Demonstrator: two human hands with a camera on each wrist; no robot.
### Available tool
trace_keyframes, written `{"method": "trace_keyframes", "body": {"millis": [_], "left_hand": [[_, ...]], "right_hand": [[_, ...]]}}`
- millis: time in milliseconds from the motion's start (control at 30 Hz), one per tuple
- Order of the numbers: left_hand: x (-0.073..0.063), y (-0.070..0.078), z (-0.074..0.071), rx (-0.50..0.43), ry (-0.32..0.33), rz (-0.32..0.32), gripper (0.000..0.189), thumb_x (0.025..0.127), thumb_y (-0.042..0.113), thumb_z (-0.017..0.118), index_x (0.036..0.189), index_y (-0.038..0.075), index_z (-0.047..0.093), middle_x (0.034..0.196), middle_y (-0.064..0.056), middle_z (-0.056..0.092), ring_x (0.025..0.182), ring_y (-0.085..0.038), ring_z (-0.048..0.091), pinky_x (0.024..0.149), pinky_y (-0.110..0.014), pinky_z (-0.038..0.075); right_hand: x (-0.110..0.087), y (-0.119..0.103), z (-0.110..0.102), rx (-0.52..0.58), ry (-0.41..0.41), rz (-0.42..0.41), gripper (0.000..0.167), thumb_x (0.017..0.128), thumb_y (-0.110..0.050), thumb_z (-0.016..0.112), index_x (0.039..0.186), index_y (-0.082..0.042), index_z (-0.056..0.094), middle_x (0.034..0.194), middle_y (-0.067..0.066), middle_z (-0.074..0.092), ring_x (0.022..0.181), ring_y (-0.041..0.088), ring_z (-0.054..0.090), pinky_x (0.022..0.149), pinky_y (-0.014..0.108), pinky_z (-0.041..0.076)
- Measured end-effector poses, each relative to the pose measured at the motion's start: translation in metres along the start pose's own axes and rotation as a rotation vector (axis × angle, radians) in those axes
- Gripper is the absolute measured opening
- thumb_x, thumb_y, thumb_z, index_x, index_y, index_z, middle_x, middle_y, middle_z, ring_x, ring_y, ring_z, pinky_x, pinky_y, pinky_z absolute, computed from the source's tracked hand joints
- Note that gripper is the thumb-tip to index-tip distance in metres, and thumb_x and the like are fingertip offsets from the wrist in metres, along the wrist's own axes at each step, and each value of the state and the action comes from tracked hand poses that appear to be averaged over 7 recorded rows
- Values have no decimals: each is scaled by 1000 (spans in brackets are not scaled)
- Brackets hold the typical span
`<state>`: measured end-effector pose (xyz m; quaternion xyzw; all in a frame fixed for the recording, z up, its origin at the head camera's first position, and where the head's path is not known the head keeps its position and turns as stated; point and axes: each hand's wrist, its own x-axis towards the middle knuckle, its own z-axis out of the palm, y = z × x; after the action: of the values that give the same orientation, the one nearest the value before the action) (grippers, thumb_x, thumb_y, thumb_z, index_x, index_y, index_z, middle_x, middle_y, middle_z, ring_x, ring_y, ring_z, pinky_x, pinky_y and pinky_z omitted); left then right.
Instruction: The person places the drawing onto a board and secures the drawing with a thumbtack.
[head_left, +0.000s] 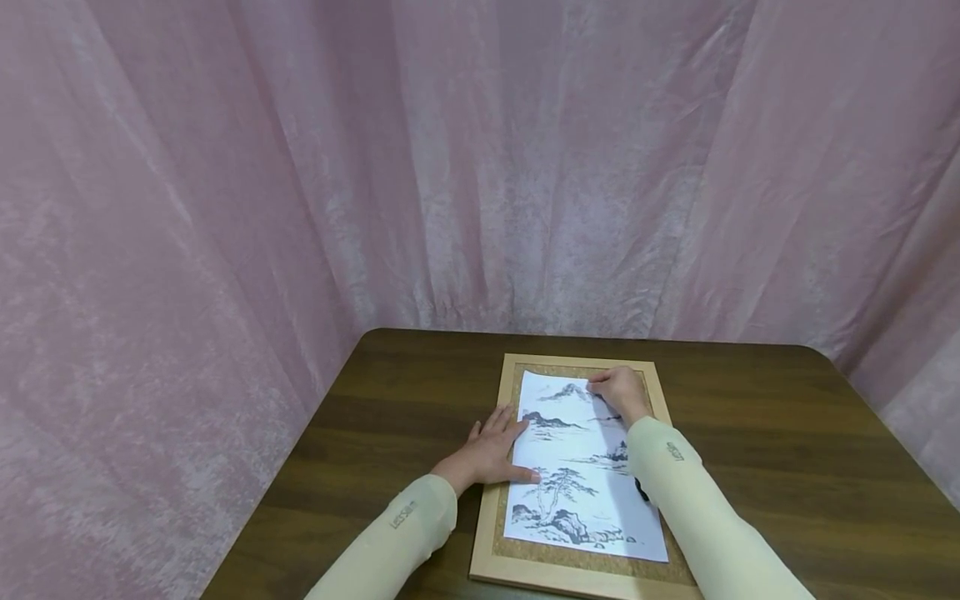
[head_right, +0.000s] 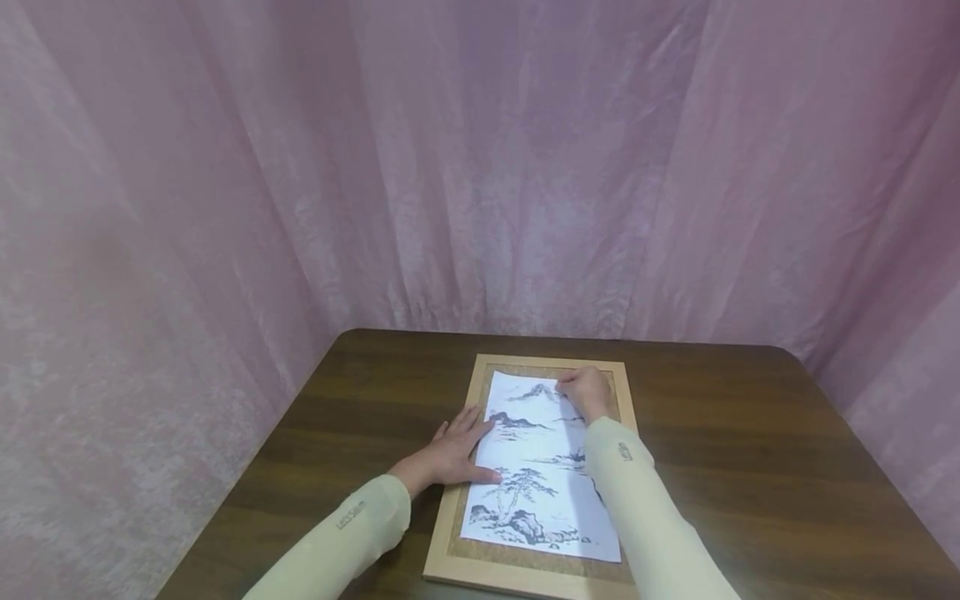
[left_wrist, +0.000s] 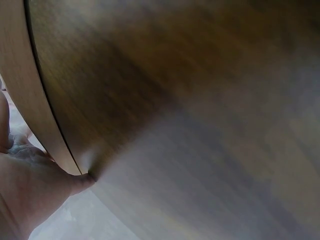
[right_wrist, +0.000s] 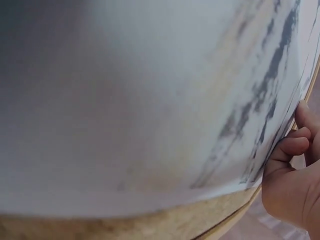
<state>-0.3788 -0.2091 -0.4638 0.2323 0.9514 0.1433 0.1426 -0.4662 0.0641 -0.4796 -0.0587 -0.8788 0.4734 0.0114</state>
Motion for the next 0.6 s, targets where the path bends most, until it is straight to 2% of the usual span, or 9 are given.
{"method": "trace_keyframes", "body": {"millis": [267,600], "left_hand": [[-1,0,0,-17,1,4,100,82,69,67,159,20,27,166,-9,1,152,-28,-4,116,-61,7],[-3,3,-3,-26,6,8,100,82,68,68,159,19,28,166,-11,2,152,-28,-3,115,-63,7]], "right_hand": [[-2,-1,1,-42,-7,-16,21,92,-18,71,107,-4,77,122,18,67,115,36,58,98,49,43],[-1,6,0,35,-1,-35,25,93,-14,68,112,0,75,123,19,66,115,36,59,97,46,45]]}}
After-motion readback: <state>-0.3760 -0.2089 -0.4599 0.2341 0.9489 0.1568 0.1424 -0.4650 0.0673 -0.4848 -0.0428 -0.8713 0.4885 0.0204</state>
